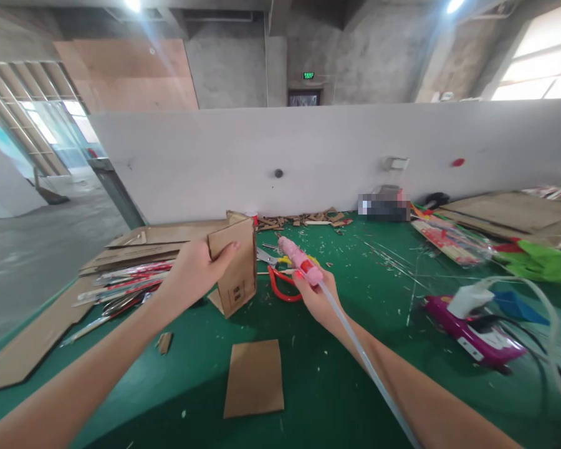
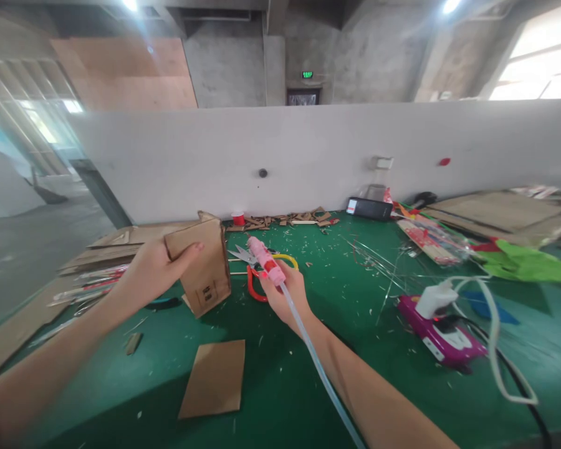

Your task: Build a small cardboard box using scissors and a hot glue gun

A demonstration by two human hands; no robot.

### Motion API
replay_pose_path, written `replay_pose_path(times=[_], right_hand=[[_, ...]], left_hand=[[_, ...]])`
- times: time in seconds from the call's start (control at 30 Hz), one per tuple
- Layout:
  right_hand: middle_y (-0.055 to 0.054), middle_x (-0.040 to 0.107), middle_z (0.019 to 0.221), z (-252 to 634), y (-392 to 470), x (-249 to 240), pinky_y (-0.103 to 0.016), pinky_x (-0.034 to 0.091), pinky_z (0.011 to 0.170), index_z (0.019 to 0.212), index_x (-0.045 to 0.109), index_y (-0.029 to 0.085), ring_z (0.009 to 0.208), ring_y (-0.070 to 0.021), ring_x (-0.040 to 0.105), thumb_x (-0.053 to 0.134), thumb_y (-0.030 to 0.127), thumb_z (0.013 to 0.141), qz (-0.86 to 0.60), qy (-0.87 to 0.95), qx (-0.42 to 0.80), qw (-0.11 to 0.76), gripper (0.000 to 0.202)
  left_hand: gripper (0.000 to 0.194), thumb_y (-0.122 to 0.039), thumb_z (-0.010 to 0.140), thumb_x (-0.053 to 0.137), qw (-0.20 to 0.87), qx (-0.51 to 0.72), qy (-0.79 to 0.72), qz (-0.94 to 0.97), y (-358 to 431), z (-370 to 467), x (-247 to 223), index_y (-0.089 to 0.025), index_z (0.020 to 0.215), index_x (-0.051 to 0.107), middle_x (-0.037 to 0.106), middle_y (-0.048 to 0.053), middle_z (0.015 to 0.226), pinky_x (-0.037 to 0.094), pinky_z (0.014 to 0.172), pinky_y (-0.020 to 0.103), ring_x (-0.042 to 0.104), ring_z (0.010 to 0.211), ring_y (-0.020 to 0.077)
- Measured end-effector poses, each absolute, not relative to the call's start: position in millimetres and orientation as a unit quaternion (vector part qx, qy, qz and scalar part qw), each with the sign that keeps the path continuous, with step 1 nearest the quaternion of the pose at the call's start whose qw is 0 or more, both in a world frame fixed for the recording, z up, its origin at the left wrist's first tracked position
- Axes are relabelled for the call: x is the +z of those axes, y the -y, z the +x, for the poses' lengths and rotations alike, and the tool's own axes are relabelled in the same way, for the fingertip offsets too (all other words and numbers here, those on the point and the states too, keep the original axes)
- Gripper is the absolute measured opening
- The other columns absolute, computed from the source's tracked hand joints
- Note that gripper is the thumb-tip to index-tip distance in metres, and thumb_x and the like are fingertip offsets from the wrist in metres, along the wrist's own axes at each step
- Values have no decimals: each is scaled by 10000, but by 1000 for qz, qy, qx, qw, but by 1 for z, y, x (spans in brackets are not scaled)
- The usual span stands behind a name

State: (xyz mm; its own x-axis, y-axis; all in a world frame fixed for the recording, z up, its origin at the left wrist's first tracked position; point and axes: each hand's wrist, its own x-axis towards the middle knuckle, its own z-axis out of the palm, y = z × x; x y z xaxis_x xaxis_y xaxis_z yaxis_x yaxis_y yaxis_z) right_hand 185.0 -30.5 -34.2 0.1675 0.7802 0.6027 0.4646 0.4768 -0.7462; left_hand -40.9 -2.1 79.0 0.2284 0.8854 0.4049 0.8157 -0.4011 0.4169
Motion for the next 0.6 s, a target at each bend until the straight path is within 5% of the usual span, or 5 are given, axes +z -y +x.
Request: replay_pose_path(times=[0.1,0.3,0.6], right_hand=[[-26,603,697,180,38,-29,-251,419,557,822,635,177,597,-142,532,531,312,825,-457,643,150,596,170],[6,536,637,170,42,-17,-243,382,532,691,528,193,556,-116,474,573,277,779,-410,680,155,588,130],[17,508,645,168,40,-13,-237,372,553,754,564,180,567,-108,462,558,240,807,-403,687,128,591,80]], left_hand=[[446,-540,821,429,38,326,-555,764,-4,-42,77,-148,699,602,577,53,581,378,512,284,560,577,206],[397,-411,871,412,27,342,-474,811,-6,-39,69,-121,1114,534,648,71,778,433,625,300,605,683,212],[387,-375,882,388,26,306,-478,823,4,-34,65,-108,1107,554,614,33,646,398,554,277,562,538,176]])
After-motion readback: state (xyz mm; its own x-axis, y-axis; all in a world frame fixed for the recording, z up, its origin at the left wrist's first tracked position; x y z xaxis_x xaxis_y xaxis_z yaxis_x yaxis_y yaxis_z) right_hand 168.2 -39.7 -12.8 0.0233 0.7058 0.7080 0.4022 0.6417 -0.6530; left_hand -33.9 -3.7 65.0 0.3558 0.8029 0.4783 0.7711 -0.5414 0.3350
